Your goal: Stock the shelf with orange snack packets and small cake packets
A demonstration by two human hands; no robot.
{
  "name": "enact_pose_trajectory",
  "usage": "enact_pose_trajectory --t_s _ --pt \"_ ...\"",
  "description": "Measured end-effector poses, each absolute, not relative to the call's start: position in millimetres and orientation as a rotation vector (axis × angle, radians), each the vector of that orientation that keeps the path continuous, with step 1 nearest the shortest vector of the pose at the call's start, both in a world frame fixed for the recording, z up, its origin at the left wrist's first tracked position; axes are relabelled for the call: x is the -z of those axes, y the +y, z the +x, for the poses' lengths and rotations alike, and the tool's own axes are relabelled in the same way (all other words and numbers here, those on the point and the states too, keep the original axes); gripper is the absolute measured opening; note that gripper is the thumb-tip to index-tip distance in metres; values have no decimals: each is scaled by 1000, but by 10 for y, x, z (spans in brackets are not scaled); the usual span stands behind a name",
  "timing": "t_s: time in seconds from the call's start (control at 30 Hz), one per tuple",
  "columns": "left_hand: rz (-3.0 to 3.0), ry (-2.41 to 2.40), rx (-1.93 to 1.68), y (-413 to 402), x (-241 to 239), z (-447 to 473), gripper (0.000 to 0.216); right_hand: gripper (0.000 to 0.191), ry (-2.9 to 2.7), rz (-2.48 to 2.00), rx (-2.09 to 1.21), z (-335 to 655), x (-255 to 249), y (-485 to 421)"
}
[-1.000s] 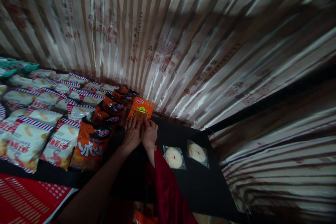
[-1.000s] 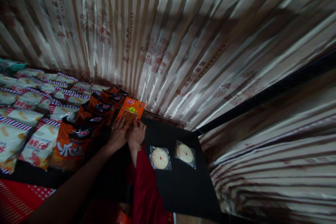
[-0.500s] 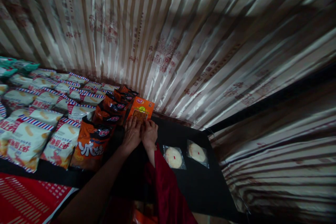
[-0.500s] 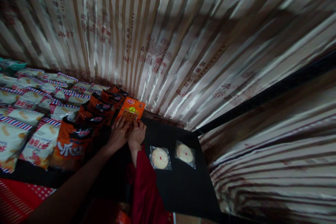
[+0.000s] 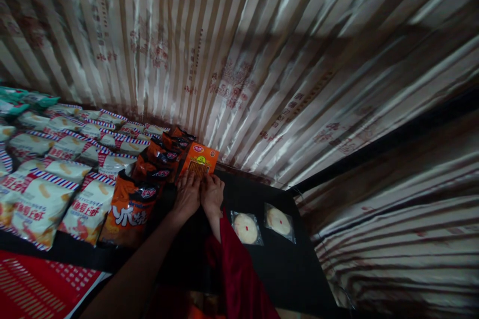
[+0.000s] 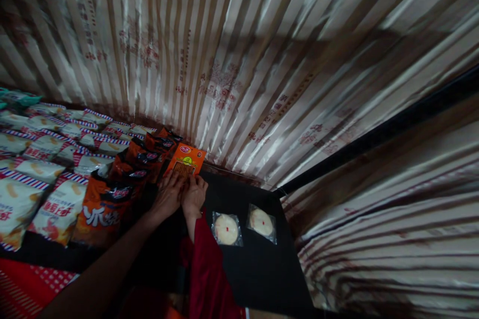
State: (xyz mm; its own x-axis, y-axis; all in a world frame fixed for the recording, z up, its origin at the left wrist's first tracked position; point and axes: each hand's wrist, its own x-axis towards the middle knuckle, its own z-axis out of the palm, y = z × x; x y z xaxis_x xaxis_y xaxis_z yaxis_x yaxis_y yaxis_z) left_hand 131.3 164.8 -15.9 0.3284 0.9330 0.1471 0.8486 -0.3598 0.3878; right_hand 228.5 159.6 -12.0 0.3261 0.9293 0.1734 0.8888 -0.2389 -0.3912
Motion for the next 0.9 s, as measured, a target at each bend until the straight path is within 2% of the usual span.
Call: enact_pose_trajectory --t_s 0.2,0.57,0.9 --pt "2362 1574 -503 1608 130 1310 45 33 -1659 -2136 -65 2290 128 1536" --pt "2355 1551 -438 1592 147 1301 47 32 -1693 -2098 -149 2316 199 1555" --pt "2378 1539 -461 1558 92 1270 45 32 -1666 -2062 -123 2256 -6 1378"
